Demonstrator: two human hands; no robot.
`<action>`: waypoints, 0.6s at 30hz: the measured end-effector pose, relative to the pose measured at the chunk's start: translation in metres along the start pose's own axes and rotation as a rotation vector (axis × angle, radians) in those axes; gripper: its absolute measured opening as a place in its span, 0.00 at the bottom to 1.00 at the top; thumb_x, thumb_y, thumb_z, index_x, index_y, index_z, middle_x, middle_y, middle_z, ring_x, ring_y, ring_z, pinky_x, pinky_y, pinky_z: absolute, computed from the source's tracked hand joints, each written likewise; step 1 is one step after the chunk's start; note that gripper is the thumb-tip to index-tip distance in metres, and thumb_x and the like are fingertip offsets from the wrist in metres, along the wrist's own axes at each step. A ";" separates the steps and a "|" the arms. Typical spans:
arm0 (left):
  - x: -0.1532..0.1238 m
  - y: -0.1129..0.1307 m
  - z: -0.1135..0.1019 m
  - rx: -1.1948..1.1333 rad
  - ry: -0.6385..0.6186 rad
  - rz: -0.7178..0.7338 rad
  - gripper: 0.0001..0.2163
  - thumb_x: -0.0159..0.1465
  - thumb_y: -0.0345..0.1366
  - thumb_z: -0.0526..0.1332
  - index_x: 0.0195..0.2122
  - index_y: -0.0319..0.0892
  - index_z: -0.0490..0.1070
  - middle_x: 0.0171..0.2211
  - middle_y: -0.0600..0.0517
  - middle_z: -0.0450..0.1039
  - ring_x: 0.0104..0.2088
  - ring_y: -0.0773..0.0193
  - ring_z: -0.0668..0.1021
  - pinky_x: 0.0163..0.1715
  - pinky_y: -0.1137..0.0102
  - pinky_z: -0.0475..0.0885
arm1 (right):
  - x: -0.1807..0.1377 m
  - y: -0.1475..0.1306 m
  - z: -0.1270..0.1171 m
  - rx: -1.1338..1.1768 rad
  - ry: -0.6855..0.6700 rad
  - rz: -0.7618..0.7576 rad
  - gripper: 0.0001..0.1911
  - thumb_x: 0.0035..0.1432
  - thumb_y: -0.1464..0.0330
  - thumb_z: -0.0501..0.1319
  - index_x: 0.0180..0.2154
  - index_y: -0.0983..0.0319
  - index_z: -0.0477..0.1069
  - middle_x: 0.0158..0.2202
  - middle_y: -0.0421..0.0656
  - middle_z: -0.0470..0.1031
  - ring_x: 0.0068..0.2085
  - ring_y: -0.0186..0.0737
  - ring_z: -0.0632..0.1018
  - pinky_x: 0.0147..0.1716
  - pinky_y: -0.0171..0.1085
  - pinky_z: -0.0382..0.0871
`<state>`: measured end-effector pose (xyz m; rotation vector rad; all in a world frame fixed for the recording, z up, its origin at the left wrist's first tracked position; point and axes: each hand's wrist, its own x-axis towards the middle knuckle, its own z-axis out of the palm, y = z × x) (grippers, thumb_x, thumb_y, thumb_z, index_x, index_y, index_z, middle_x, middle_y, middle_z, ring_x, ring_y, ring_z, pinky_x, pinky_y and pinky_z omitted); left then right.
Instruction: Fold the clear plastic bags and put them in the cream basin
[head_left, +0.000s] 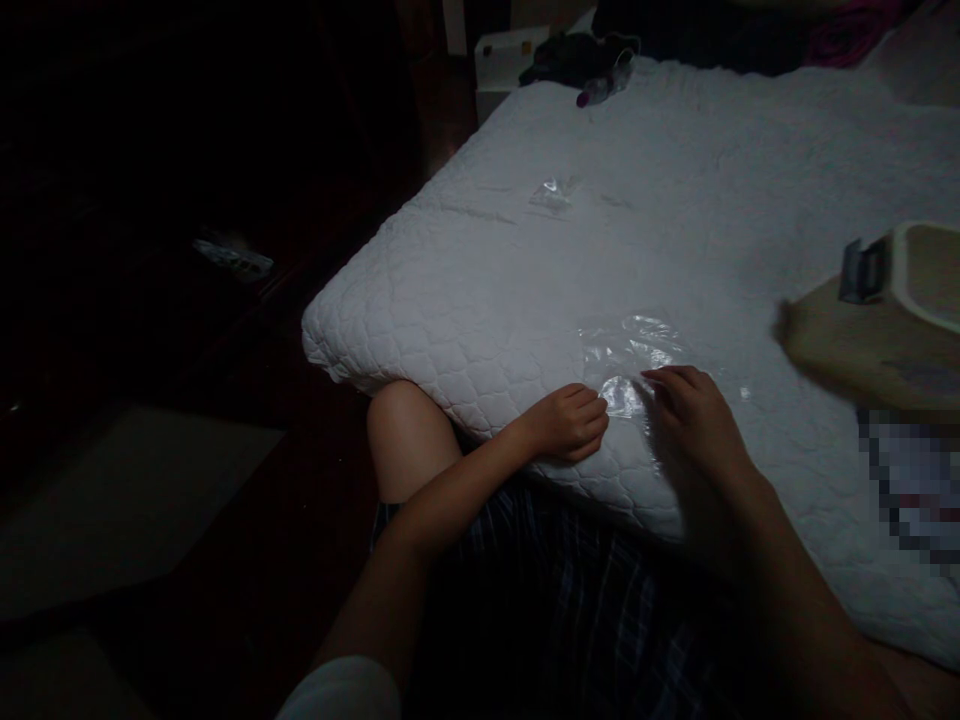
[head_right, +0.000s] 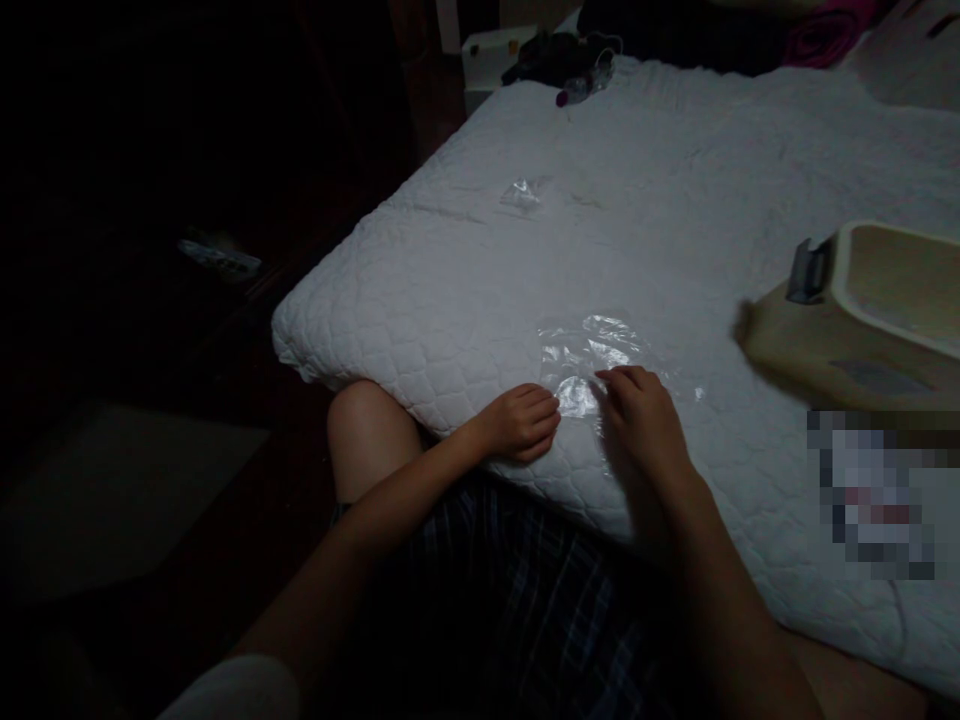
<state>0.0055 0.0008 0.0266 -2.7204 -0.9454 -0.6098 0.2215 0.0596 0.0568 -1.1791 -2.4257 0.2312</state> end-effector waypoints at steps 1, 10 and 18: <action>0.000 0.000 -0.001 -0.002 0.002 -0.002 0.13 0.65 0.35 0.50 0.35 0.36 0.72 0.35 0.45 0.73 0.37 0.58 0.74 0.43 0.64 0.68 | -0.002 0.005 -0.003 -0.016 0.012 0.031 0.17 0.61 0.65 0.51 0.47 0.63 0.73 0.43 0.53 0.73 0.44 0.49 0.73 0.46 0.49 0.68; -0.002 -0.002 0.001 0.006 -0.013 -0.102 0.11 0.63 0.34 0.53 0.42 0.36 0.71 0.43 0.42 0.74 0.48 0.53 0.74 0.54 0.55 0.65 | -0.021 0.008 -0.018 -0.011 -0.112 0.165 0.20 0.62 0.60 0.51 0.44 0.65 0.74 0.42 0.53 0.74 0.43 0.50 0.75 0.44 0.49 0.70; -0.004 -0.003 0.003 0.024 0.022 -0.121 0.09 0.63 0.32 0.54 0.39 0.37 0.72 0.44 0.43 0.75 0.53 0.53 0.73 0.56 0.52 0.66 | -0.035 0.000 -0.021 0.028 0.055 0.174 0.18 0.61 0.59 0.53 0.42 0.63 0.74 0.41 0.51 0.71 0.41 0.47 0.75 0.43 0.48 0.72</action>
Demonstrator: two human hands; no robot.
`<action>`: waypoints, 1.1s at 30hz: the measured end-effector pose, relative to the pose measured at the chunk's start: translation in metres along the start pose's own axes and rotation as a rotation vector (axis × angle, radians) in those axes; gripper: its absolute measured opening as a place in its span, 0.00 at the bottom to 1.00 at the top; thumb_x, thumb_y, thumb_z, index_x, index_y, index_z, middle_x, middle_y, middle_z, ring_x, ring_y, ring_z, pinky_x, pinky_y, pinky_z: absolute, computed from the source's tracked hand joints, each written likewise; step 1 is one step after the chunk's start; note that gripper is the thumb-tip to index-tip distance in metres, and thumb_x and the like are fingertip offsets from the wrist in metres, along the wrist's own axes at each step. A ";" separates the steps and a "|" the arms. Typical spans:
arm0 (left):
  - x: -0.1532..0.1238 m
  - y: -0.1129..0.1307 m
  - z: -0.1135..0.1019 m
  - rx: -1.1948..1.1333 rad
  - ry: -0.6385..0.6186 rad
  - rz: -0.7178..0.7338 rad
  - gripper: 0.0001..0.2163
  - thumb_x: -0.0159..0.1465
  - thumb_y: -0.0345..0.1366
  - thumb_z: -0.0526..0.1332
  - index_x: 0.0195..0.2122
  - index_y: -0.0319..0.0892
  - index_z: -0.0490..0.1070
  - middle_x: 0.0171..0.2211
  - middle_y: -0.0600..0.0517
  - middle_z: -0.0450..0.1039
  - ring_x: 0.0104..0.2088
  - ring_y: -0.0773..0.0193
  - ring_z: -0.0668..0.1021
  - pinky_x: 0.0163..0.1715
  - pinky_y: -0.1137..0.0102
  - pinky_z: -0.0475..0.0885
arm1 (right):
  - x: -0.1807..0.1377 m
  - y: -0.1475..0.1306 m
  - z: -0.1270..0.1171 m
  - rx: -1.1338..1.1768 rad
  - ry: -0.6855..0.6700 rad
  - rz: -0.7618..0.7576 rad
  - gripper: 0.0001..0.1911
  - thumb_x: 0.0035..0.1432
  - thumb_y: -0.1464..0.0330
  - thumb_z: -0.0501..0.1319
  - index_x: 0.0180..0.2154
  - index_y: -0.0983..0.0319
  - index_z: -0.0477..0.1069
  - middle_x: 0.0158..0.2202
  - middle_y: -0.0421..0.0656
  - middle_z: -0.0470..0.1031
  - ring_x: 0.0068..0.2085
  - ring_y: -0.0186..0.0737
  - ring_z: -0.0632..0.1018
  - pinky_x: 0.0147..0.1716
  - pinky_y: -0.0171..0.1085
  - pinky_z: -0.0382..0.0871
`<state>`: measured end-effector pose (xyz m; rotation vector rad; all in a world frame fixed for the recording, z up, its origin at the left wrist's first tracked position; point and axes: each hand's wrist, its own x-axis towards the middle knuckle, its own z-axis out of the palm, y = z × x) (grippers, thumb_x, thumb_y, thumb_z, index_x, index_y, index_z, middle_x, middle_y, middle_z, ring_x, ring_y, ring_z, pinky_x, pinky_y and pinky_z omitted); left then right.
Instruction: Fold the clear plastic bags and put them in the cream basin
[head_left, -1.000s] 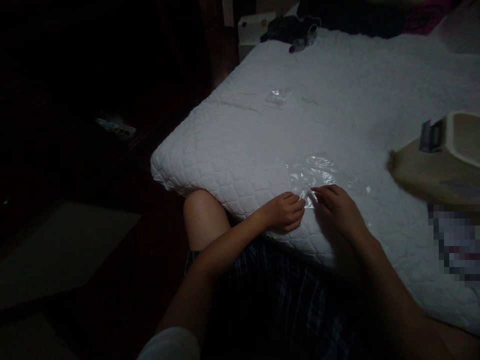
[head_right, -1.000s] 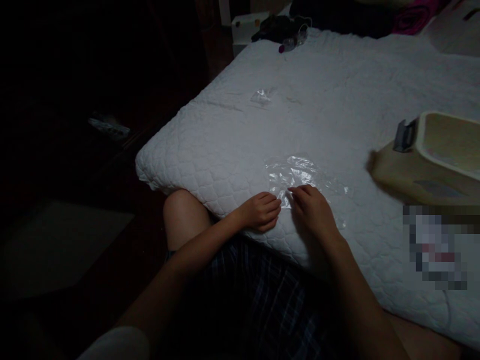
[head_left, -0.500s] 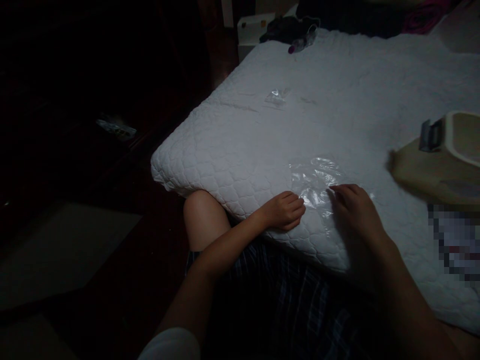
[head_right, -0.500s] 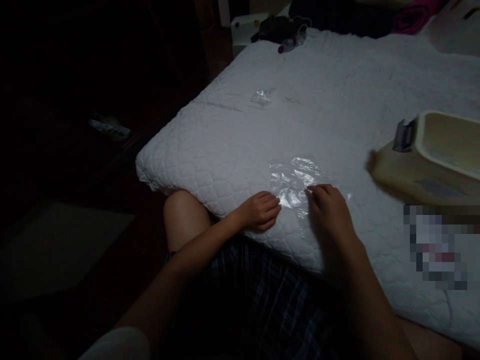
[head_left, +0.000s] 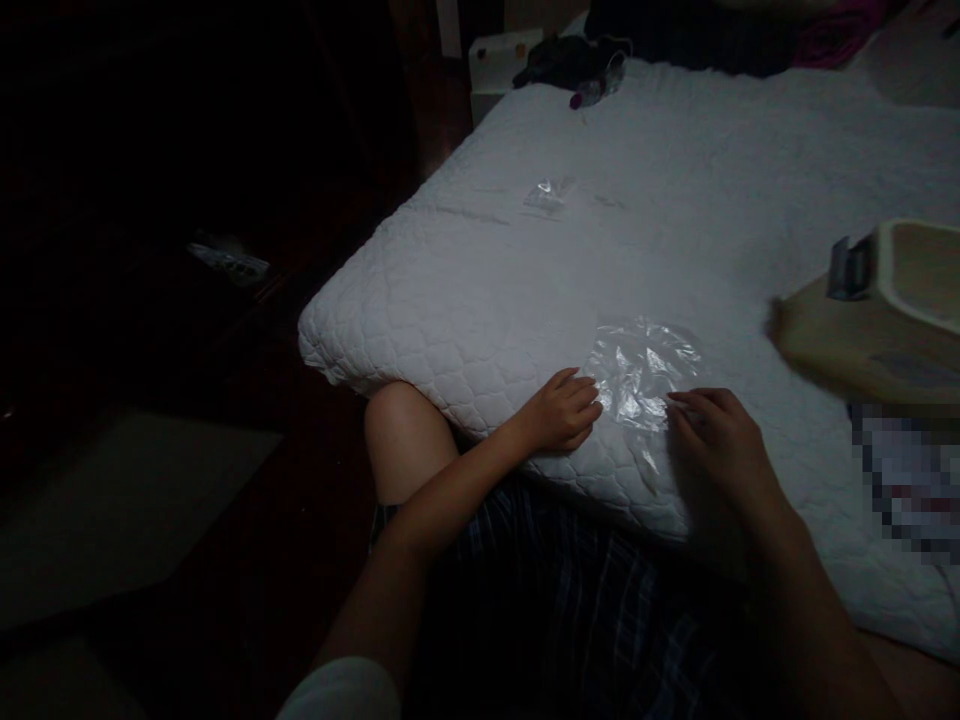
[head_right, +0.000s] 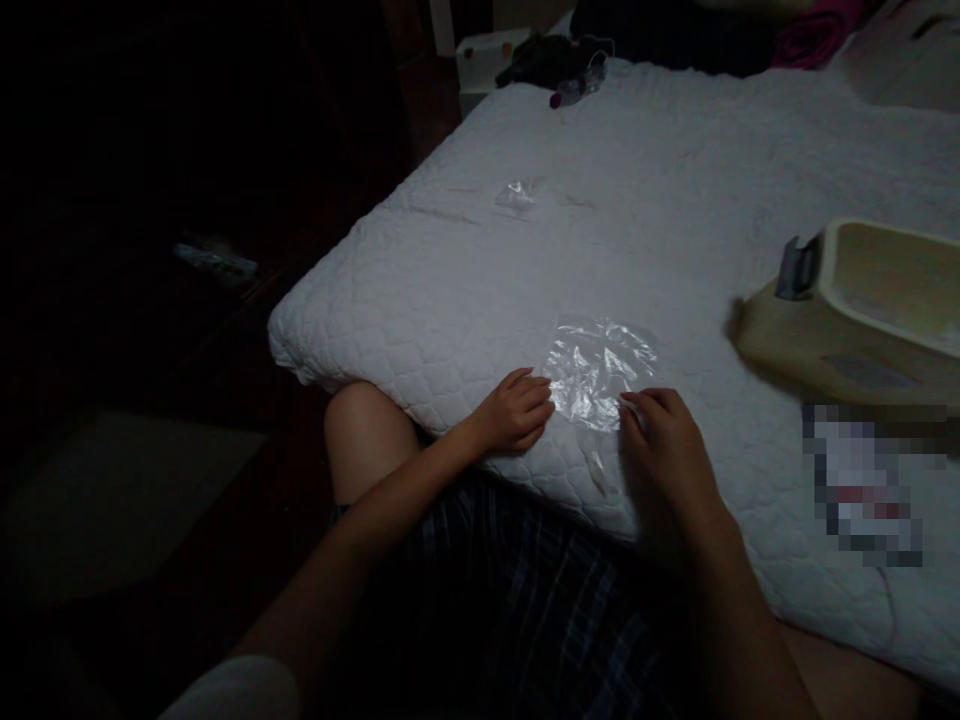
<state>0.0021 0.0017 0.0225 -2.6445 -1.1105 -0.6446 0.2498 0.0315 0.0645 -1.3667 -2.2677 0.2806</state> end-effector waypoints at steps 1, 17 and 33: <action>0.000 0.000 0.000 0.014 0.018 0.011 0.10 0.64 0.32 0.54 0.40 0.37 0.72 0.44 0.43 0.75 0.54 0.52 0.73 0.56 0.52 0.66 | -0.001 0.000 -0.001 -0.008 0.033 -0.001 0.18 0.61 0.59 0.53 0.43 0.62 0.74 0.41 0.51 0.71 0.42 0.47 0.75 0.43 0.48 0.72; 0.006 0.025 0.012 -0.101 0.004 0.138 0.08 0.65 0.26 0.55 0.40 0.32 0.73 0.41 0.42 0.77 0.45 0.60 0.78 0.48 0.63 0.76 | -0.033 -0.002 -0.006 0.124 -0.158 -0.134 0.14 0.61 0.61 0.54 0.45 0.56 0.73 0.41 0.47 0.74 0.43 0.46 0.76 0.42 0.47 0.72; 0.005 0.024 0.012 -0.073 -0.003 0.152 0.10 0.66 0.28 0.54 0.42 0.30 0.73 0.43 0.40 0.76 0.46 0.58 0.77 0.50 0.63 0.73 | -0.031 -0.007 0.007 0.088 -0.093 -0.074 0.16 0.62 0.57 0.53 0.36 0.59 0.74 0.34 0.46 0.77 0.37 0.46 0.76 0.39 0.46 0.69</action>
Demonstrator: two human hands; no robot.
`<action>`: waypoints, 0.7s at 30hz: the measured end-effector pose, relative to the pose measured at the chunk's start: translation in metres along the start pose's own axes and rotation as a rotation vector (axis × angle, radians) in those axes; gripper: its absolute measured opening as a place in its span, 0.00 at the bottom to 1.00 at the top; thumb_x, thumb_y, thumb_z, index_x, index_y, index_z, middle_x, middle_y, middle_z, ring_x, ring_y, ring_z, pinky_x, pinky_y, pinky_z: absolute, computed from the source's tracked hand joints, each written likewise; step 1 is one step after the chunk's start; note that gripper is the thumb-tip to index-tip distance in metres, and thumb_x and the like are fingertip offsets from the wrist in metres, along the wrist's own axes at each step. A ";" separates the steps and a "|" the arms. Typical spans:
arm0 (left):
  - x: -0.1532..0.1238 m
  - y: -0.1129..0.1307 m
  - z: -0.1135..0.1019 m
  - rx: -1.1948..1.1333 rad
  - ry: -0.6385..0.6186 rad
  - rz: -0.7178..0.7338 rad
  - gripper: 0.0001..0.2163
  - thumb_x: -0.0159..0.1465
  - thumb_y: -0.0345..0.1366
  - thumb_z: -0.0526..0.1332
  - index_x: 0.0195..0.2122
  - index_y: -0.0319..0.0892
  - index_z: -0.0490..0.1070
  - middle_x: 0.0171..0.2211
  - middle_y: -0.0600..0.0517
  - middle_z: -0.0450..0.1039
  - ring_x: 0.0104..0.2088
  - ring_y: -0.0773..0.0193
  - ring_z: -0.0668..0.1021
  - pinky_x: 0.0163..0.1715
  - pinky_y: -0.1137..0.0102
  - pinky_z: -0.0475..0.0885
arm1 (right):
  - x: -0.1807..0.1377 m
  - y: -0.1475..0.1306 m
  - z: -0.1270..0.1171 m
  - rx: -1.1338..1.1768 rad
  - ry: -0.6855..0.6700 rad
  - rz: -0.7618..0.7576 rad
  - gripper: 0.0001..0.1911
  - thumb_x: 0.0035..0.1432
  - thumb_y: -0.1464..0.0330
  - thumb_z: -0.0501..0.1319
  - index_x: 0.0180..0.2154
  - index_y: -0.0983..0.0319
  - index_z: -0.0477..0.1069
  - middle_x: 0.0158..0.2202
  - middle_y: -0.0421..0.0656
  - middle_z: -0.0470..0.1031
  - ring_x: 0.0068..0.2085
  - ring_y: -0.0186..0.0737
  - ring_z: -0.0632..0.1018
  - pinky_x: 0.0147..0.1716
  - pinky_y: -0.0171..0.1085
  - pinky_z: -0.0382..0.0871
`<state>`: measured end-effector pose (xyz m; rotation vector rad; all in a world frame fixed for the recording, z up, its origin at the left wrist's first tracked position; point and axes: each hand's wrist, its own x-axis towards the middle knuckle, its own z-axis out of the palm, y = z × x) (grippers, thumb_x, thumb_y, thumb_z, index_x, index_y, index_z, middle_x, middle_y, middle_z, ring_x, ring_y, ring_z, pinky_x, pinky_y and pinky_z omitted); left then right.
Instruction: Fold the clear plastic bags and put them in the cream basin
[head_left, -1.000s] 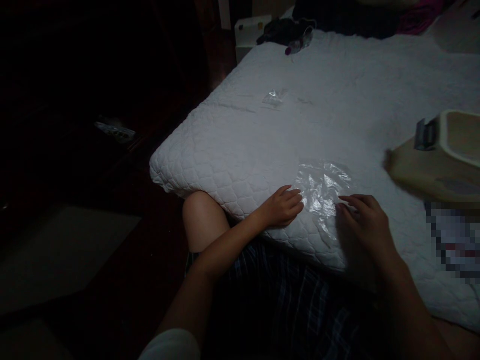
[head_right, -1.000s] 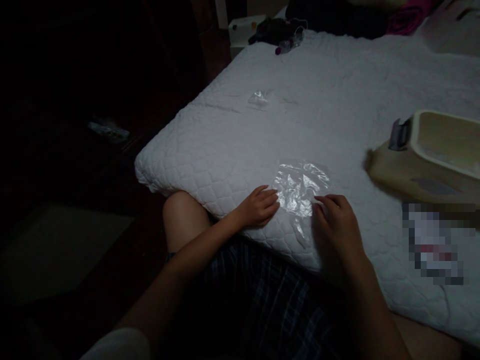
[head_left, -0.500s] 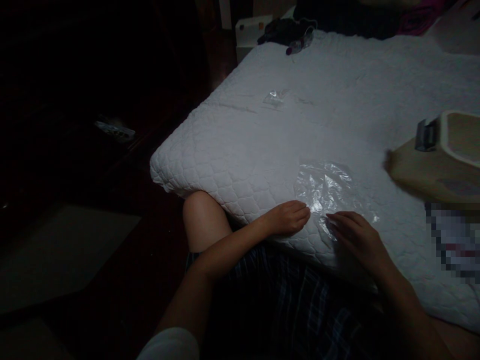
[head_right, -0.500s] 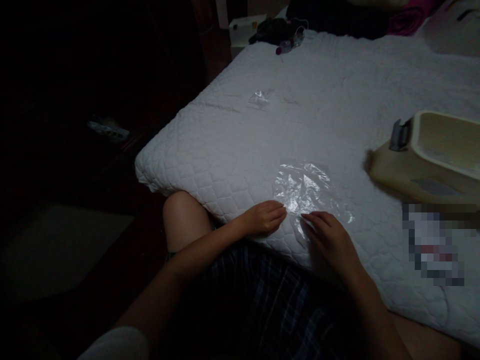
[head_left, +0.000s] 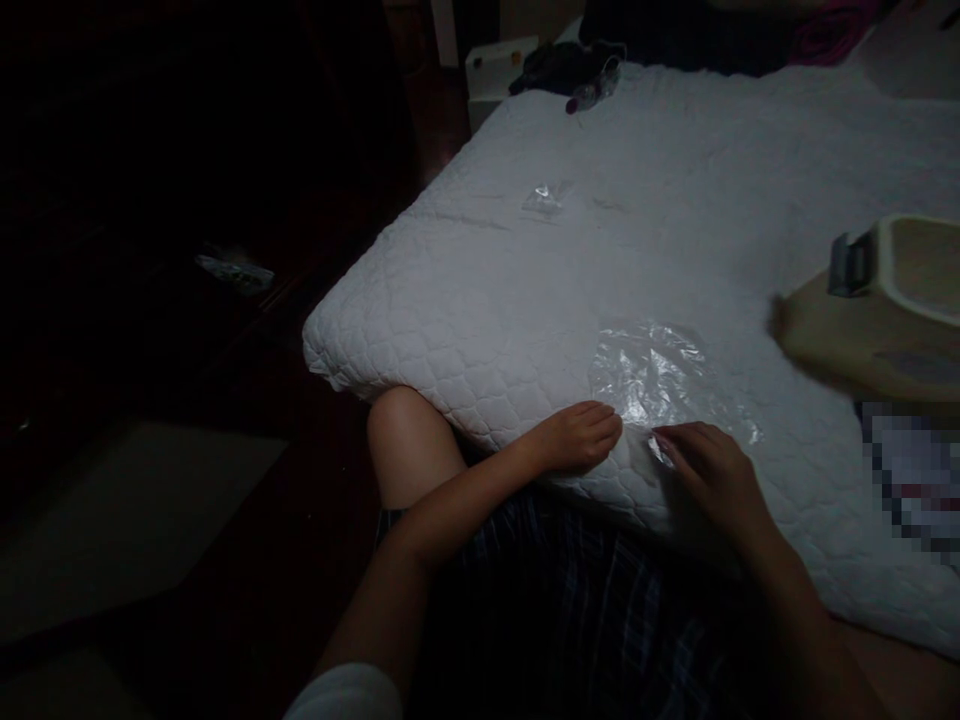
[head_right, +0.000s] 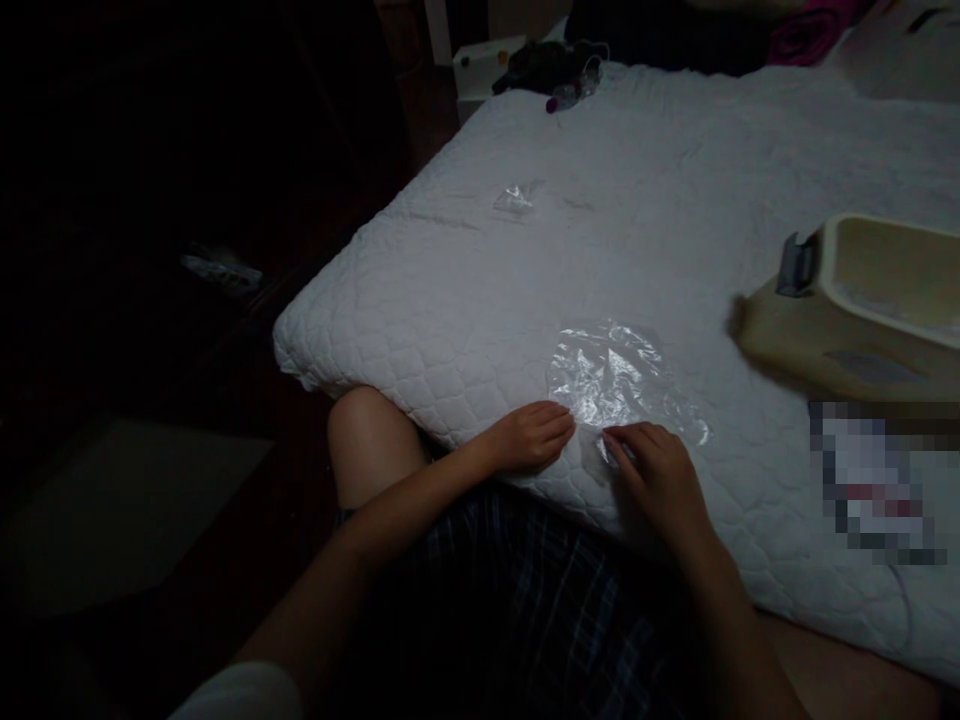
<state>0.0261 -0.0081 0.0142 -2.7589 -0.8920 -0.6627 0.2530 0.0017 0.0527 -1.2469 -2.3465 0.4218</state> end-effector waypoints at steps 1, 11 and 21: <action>0.000 0.000 -0.001 -0.003 -0.008 0.000 0.10 0.66 0.28 0.54 0.42 0.30 0.73 0.43 0.40 0.76 0.46 0.58 0.77 0.50 0.62 0.73 | 0.001 -0.001 0.000 -0.007 -0.001 0.016 0.16 0.62 0.57 0.52 0.35 0.59 0.74 0.33 0.46 0.77 0.36 0.46 0.76 0.38 0.46 0.68; 0.001 0.000 -0.006 -0.034 -0.066 -0.004 0.10 0.66 0.28 0.54 0.43 0.29 0.72 0.44 0.38 0.75 0.47 0.56 0.76 0.51 0.61 0.72 | 0.011 -0.014 -0.001 -0.020 0.025 0.223 0.17 0.59 0.55 0.54 0.37 0.60 0.73 0.32 0.47 0.78 0.33 0.46 0.77 0.33 0.42 0.67; 0.001 0.001 -0.006 0.004 -0.058 -0.005 0.13 0.67 0.29 0.53 0.49 0.30 0.70 0.44 0.40 0.75 0.47 0.58 0.76 0.52 0.63 0.70 | 0.020 -0.027 0.000 -0.026 0.141 0.395 0.16 0.56 0.52 0.57 0.31 0.58 0.66 0.24 0.43 0.72 0.26 0.42 0.73 0.26 0.39 0.63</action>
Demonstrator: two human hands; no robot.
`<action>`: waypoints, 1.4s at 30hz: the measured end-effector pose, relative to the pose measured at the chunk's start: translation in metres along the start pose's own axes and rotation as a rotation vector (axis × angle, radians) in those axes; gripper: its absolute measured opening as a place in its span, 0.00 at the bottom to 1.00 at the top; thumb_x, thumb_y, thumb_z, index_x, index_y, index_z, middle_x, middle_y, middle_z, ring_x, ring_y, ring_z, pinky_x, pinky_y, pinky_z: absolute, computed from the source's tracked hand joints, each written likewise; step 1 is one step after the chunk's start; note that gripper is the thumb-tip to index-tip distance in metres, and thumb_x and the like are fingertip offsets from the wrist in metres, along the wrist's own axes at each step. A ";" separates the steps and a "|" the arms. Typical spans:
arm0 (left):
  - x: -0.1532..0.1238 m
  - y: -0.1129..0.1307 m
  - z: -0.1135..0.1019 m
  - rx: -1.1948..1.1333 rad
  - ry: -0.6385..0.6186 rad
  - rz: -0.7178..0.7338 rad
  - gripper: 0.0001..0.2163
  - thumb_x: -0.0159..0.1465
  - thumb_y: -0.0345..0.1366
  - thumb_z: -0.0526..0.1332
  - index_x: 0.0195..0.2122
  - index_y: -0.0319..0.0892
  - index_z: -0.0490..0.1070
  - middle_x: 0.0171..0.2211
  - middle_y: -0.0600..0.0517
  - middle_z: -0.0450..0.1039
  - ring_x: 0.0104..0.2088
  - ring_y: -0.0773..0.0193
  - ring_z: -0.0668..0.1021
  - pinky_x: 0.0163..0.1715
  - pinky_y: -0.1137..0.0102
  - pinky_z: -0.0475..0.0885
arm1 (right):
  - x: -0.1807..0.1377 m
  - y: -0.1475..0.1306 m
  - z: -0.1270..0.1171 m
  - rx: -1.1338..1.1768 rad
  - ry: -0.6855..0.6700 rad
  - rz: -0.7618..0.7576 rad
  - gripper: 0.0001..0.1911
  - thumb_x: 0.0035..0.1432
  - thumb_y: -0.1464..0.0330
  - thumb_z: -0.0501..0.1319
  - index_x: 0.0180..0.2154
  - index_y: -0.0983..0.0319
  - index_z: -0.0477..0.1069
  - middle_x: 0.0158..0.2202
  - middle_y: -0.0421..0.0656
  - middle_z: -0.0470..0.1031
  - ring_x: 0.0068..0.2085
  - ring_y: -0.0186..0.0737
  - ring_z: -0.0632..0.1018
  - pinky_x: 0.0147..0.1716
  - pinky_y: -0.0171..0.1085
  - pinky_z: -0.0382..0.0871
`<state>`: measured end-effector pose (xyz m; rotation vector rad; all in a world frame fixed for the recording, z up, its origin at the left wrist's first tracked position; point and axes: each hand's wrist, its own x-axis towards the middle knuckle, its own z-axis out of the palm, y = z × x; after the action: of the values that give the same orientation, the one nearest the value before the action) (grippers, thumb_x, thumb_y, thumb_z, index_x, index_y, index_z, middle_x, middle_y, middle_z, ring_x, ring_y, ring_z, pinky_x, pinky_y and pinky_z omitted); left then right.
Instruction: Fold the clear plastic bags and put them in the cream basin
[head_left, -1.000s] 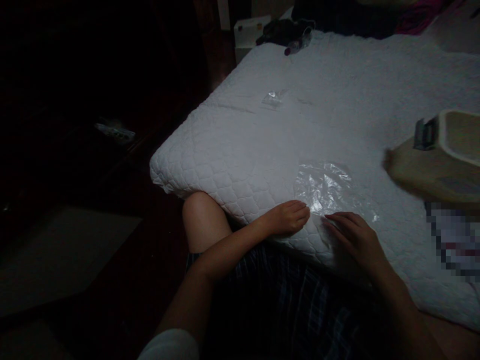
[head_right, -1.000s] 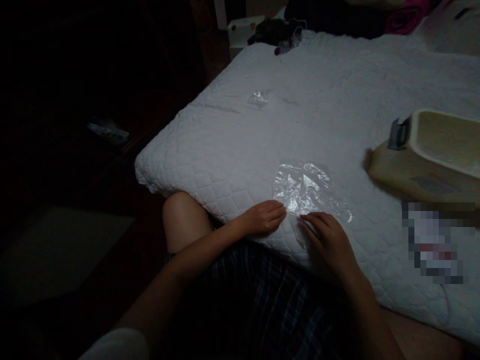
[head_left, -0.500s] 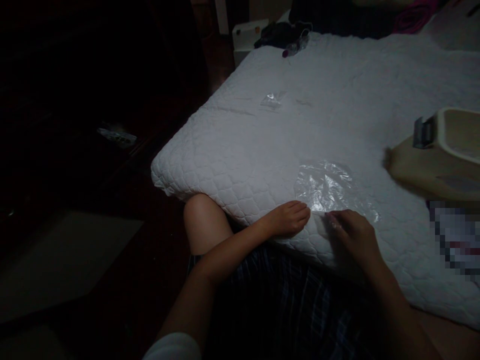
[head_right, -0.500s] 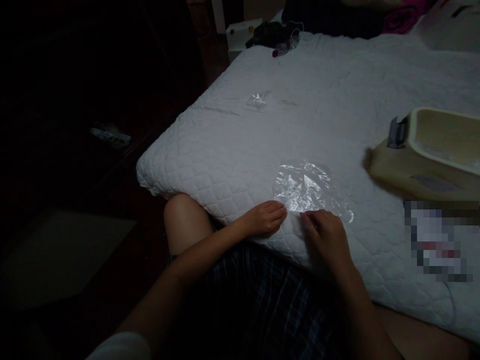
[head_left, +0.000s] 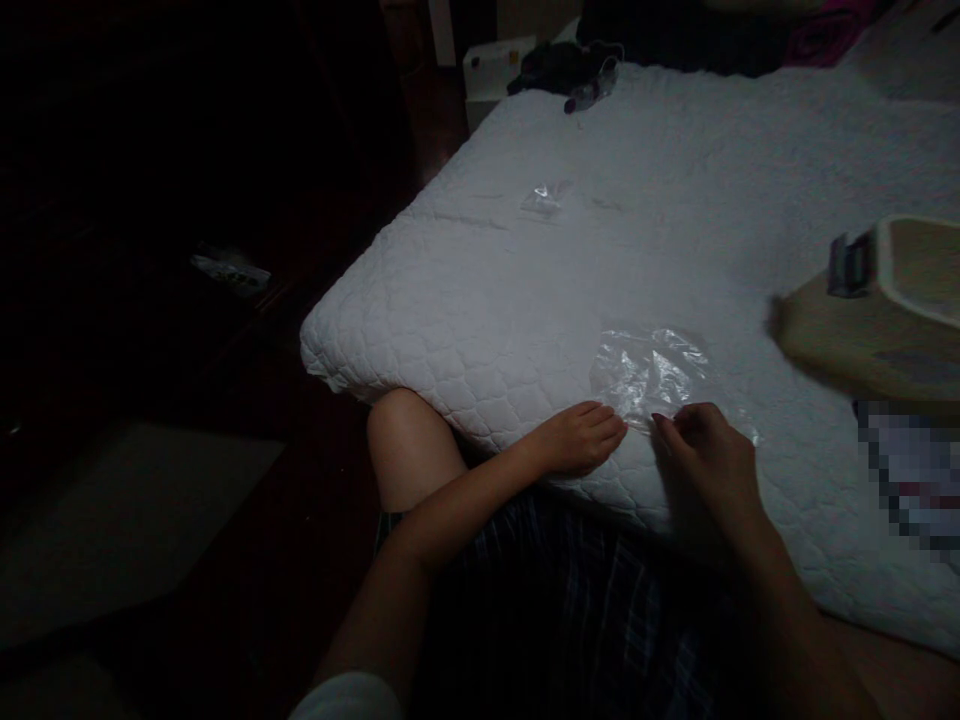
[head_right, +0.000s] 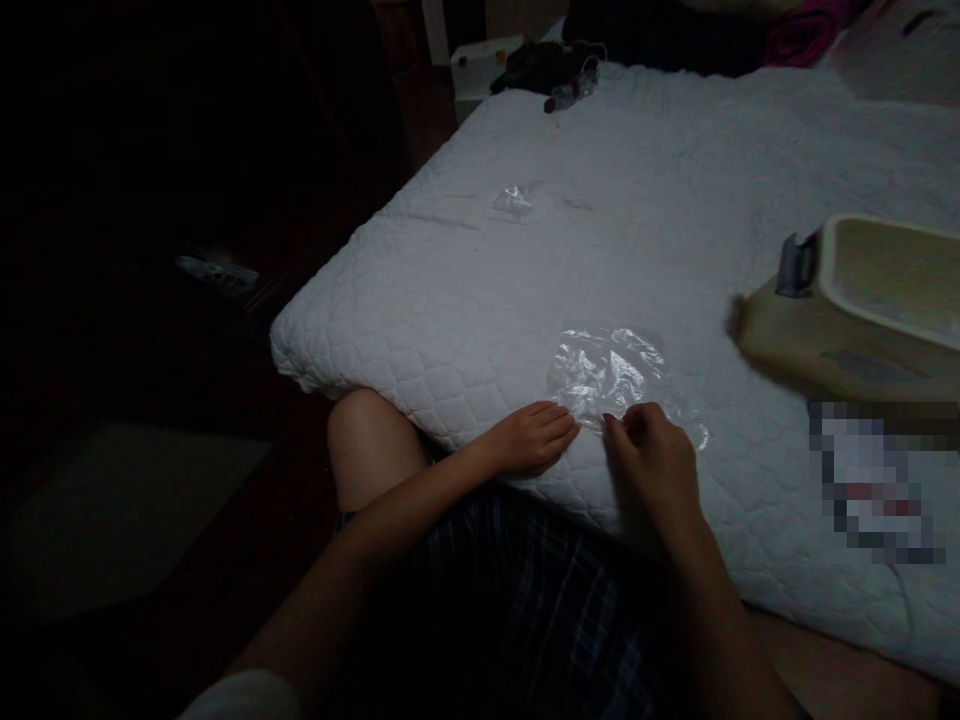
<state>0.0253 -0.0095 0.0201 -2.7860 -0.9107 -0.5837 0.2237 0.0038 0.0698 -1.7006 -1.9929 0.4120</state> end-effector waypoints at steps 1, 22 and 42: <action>0.000 0.000 0.000 -0.006 -0.010 -0.004 0.13 0.67 0.30 0.53 0.48 0.30 0.70 0.44 0.39 0.75 0.47 0.57 0.76 0.52 0.62 0.70 | 0.000 -0.001 0.000 -0.002 0.002 0.002 0.16 0.56 0.52 0.57 0.30 0.58 0.66 0.24 0.43 0.72 0.25 0.42 0.73 0.25 0.39 0.62; -0.001 0.000 0.002 0.052 0.016 -0.003 0.12 0.67 0.30 0.52 0.43 0.32 0.72 0.44 0.41 0.75 0.47 0.58 0.76 0.55 0.61 0.68 | 0.019 0.012 0.018 -0.222 -0.114 -0.444 0.16 0.63 0.65 0.51 0.42 0.63 0.74 0.39 0.52 0.75 0.40 0.49 0.75 0.40 0.47 0.69; -0.001 -0.001 0.001 0.053 0.030 0.021 0.12 0.67 0.31 0.52 0.41 0.32 0.74 0.44 0.42 0.74 0.47 0.57 0.76 0.54 0.62 0.69 | 0.035 0.012 0.023 -0.144 -0.043 -0.465 0.16 0.63 0.66 0.52 0.44 0.63 0.74 0.36 0.51 0.74 0.38 0.47 0.75 0.39 0.45 0.69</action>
<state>0.0243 -0.0090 0.0187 -2.7290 -0.8765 -0.5877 0.2176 0.0424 0.0499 -1.2512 -2.4086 0.1440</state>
